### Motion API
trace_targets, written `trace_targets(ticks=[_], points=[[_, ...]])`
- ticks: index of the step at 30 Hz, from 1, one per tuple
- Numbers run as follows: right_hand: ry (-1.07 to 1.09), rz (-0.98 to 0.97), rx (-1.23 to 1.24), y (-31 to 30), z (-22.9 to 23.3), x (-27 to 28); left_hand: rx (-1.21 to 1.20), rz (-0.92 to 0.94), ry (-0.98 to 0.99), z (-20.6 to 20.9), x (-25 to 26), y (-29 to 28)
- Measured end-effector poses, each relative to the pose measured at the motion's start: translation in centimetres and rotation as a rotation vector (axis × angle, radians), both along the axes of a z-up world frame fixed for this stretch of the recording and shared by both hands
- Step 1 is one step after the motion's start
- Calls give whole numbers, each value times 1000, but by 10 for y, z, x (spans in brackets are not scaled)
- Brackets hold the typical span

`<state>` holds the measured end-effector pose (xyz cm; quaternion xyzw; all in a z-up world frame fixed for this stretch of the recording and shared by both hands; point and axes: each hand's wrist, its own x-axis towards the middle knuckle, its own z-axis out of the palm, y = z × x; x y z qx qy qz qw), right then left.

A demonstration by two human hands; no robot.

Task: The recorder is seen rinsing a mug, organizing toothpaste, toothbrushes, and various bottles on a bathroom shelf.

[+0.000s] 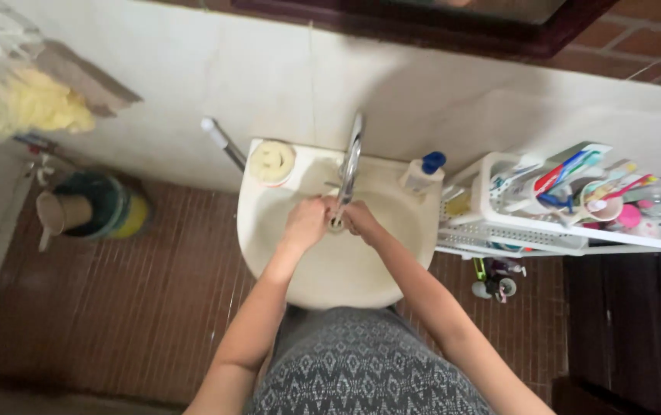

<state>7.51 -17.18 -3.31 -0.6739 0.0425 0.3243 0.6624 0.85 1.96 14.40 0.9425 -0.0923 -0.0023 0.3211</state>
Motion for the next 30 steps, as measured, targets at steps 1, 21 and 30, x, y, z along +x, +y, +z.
trace_targets(ticks=[1,21,30], points=[[-12,-8,-2,-7,-14,1,-2,-8,-12,-2,0,0],[-799,380,-392,-12,64,-26,-127,-173,257,-10,-2,-20],[-630,288,-270,-4,119,-24,-108,-109,60,25,-6,-2]])
